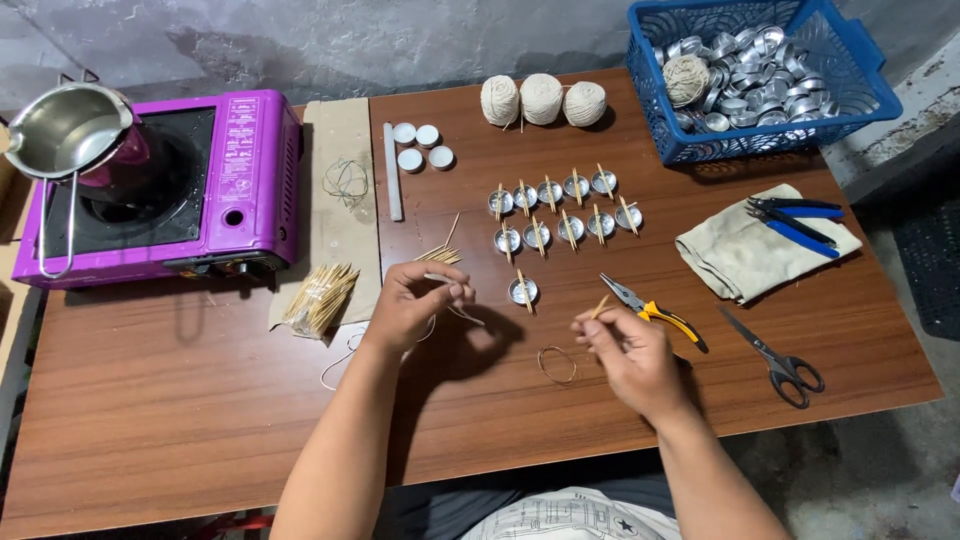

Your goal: Assembling candle wick holders by tying cotton wicks to bamboo sticks and trimming the excess string with scissors and pliers.

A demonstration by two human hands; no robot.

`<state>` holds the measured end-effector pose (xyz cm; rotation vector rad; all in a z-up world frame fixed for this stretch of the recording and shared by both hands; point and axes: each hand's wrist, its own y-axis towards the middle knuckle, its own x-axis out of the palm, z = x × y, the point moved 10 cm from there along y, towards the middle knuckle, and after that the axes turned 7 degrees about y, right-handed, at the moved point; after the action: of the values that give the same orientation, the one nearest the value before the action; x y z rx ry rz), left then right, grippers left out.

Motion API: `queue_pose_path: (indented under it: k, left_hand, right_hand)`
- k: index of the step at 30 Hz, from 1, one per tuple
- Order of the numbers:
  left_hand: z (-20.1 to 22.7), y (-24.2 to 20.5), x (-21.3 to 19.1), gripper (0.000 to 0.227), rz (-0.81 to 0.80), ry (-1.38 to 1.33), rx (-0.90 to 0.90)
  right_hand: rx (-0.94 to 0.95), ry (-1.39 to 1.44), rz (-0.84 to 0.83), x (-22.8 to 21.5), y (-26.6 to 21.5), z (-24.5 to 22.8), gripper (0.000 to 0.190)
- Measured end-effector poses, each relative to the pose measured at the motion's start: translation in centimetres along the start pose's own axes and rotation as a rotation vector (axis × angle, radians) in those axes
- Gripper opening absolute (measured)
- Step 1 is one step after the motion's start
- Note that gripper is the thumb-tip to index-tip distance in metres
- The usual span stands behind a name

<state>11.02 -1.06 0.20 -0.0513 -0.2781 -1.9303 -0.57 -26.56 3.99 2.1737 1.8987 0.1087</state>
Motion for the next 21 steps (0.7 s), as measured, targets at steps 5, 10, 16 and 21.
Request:
queue_pose_path:
  k: [5,10,16,21]
  left_hand:
    - [5.1,0.1,1.2,0.010,-0.143,0.839,0.230]
    - [5.9,-0.4,-1.0,0.020,0.288,1.600,0.520]
    - [2.2,0.7,-3.0,0.015,0.265,1.682,0.317]
    - [-0.4,1.3,-4.4,0.009,0.241,1.660,0.305]
  right_hand:
    - [-0.012,-0.024,0.084,-1.9,-0.5,2.8,0.016]
    - [-0.125,-0.085,0.098,-1.4,-0.3,1.8,0.016]
    - [-0.203,-0.176,0.086,-0.6,0.0,0.7,0.019]
    - [-0.254,-0.221,0.086,-0.2,-0.2,-0.9,0.019]
